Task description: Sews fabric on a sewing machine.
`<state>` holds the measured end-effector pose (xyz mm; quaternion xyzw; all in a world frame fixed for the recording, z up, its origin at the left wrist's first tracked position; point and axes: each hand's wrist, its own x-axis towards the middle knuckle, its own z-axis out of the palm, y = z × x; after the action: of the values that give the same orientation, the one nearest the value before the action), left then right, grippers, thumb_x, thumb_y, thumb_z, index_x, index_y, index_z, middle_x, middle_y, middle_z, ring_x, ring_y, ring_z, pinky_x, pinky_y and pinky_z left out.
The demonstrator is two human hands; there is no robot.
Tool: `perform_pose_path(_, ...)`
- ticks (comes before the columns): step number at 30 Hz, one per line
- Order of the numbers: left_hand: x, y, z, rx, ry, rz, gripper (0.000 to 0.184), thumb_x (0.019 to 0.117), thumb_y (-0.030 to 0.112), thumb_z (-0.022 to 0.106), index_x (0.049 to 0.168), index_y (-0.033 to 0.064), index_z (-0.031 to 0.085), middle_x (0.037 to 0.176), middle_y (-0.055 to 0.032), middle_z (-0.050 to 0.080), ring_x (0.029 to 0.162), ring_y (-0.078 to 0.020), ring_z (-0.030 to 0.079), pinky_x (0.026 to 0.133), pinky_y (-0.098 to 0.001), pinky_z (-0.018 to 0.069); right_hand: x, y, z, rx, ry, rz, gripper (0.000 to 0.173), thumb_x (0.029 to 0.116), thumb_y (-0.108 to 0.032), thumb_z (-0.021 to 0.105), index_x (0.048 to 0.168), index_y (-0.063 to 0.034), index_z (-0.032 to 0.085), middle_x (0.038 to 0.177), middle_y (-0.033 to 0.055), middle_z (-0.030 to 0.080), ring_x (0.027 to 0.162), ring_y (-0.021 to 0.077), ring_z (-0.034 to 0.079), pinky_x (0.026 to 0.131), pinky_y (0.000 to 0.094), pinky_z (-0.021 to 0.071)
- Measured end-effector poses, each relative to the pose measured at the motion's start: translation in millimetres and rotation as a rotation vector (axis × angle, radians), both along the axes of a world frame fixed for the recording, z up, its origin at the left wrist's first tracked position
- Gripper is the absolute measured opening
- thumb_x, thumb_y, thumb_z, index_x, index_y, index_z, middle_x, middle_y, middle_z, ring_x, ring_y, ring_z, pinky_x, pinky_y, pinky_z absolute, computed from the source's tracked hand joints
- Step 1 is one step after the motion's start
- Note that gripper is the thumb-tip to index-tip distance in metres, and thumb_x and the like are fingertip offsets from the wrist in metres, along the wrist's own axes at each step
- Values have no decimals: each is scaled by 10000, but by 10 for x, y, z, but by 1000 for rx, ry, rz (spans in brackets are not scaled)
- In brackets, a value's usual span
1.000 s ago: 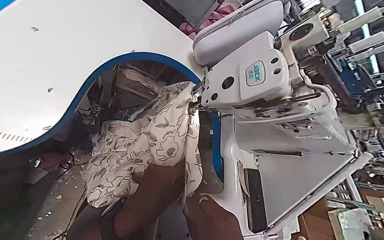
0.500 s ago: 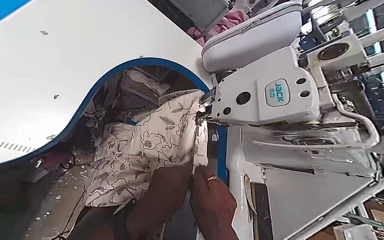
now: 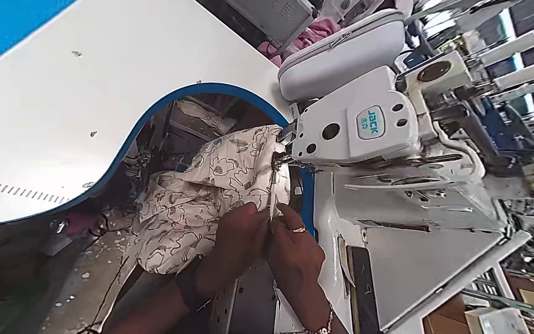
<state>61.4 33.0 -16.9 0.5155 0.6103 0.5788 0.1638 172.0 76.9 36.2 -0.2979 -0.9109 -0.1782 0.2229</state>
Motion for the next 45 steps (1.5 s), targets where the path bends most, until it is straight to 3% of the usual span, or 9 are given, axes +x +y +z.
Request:
perform_pose_path(6, -94, -23, -109, -45, -7, 140, 232, 929, 101, 599, 1008, 91, 817, 864, -93, 709, 791, -234, 692, 699, -387, 577, 136, -34, -144, -46, 2, -185, 280, 868, -3, 579, 1038, -51, 797, 1196, 162, 737, 1102, 389, 687, 880, 465, 556)
perform_pose_path(9, -425, -418, -507, -209, -2, 190, 212, 862, 32, 632, 983, 70, 801, 1054, -149, 733, 988, -362, 675, 848, -551, 526, 378, -80, -118, -250, -194, -369, 216, 821, 2, 675, 991, -54, 797, 1078, 215, 727, 974, 460, 688, 689, 545, 554)
perform_pose_path(13, -842, -802, -289, -328, -262, -406, 162, 949, 210, 662, 877, 83, 732, 754, 70, 683, 703, 41, 624, 659, -178, 523, 246, 265, 128, -838, -645, -702, 256, 1005, -188, 561, 1075, 11, 707, 1030, 252, 715, 1004, 441, 694, 775, 591, 519)
perform_pose_path(17, -887, -691, 45, -414, -258, -725, 237, 965, 284, 665, 995, 54, 713, 814, 35, 671, 734, 12, 611, 689, -204, 512, 377, 478, 16, -1055, -764, -790, 352, 999, -250, 605, 1153, 63, 651, 1192, 285, 659, 1167, 449, 629, 908, 609, 493)
perform_pose_path(22, -428, -601, 41, -352, -248, -358, 298, 933, 376, 698, 1021, 91, 703, 739, 65, 617, 640, 2, 553, 612, -204, 470, 1327, 426, 32, -1147, 351, -295, 81, 880, -51, 662, 844, -46, 734, 774, -11, 694, 726, 54, 640, 706, 269, 549)
perform_pose_path(25, -188, -581, -8, -208, -152, -152, 265, 1001, 268, 588, 1071, 52, 726, 658, 68, 571, 547, 18, 475, 531, -158, 407, 1560, 7, 348, -1332, 738, 116, 49, 873, -354, 775, 856, -310, 786, 793, -191, 722, 731, -105, 642, 664, 107, 537)
perform_pose_path(31, -99, -511, 50, -165, 23, -125, 308, 1001, 286, 595, 1137, 48, 735, 620, 22, 574, 500, -61, 477, 511, -230, 426, 1152, -524, 726, -406, -144, -130, 362, 984, -345, 548, 886, -52, 738, 583, 82, 634, 469, 240, 623, 402, 405, 452)
perform_pose_path(38, 35, -586, 133, -58, 57, -195, 217, 908, 94, 534, 768, 45, 691, 528, -31, 524, 467, -107, 505, 457, -271, 398, 388, -942, 648, -446, -308, 222, 154, 878, -24, 593, 786, -54, 713, 667, 75, 668, 610, 216, 656, 552, 315, 498)
perform_pose_path(45, -19, -312, -3, -4, -226, -255, 230, 957, 106, 555, 853, 22, 742, 544, 6, 536, 475, -1, 444, 469, -164, 358, 373, -621, 714, -492, -410, 135, 176, 910, -25, 583, 803, -74, 714, 686, 74, 668, 600, 221, 636, 485, 315, 455)
